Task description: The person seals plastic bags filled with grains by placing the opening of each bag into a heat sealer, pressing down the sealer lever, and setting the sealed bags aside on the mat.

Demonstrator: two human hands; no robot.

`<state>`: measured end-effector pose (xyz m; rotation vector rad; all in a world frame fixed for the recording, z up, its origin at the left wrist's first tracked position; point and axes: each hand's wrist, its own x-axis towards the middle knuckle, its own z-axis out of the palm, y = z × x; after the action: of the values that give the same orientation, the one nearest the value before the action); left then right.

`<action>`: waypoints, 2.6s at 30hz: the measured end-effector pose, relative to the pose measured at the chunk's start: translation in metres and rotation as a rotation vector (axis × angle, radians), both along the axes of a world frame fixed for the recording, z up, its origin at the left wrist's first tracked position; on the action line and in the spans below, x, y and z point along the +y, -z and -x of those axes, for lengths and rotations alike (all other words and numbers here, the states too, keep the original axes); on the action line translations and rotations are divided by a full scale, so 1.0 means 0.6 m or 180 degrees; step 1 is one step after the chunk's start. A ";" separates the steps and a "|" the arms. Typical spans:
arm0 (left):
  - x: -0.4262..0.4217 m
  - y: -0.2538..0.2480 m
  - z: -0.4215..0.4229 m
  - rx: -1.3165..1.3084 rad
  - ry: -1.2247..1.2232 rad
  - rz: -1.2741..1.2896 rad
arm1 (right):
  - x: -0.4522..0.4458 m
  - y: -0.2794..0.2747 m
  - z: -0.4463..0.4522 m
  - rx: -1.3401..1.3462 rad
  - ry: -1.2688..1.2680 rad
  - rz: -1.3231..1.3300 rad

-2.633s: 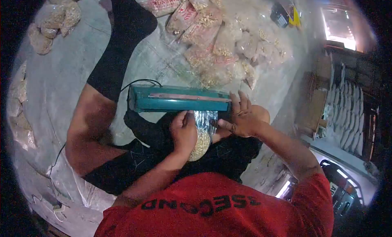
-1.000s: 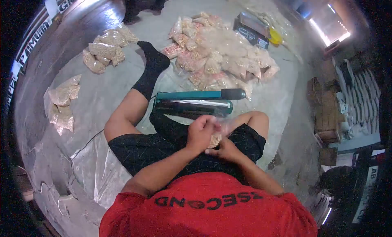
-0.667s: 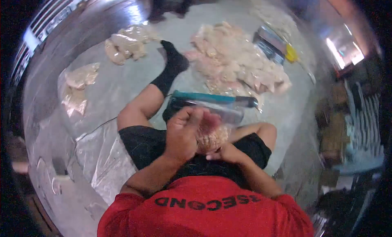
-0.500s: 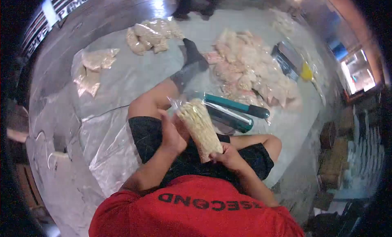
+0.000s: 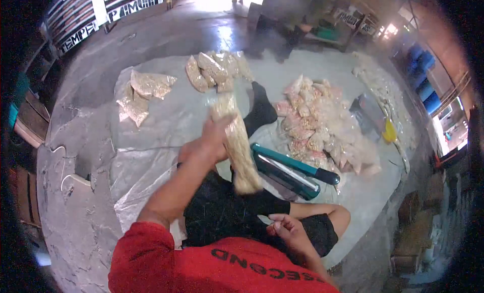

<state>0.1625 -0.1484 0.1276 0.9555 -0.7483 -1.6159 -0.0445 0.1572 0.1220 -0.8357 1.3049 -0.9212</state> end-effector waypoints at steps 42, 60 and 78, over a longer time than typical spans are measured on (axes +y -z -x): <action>-0.056 0.147 -0.069 -0.4959 0.1856 0.1728 | -0.040 0.341 0.672 0.3226 0.2488 -0.1328; 0.088 0.169 -0.127 -0.5480 -0.0222 0.1806 | -0.178 0.618 1.084 0.4802 0.2751 -0.0558; 0.304 0.076 0.204 -0.2887 0.2717 0.3204 | -0.027 -0.004 0.370 0.1300 0.3591 0.1431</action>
<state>0.0402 0.0338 0.0819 0.5540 -2.5463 -1.0563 -0.2664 0.1411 0.1245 -0.5880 2.0091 -2.0596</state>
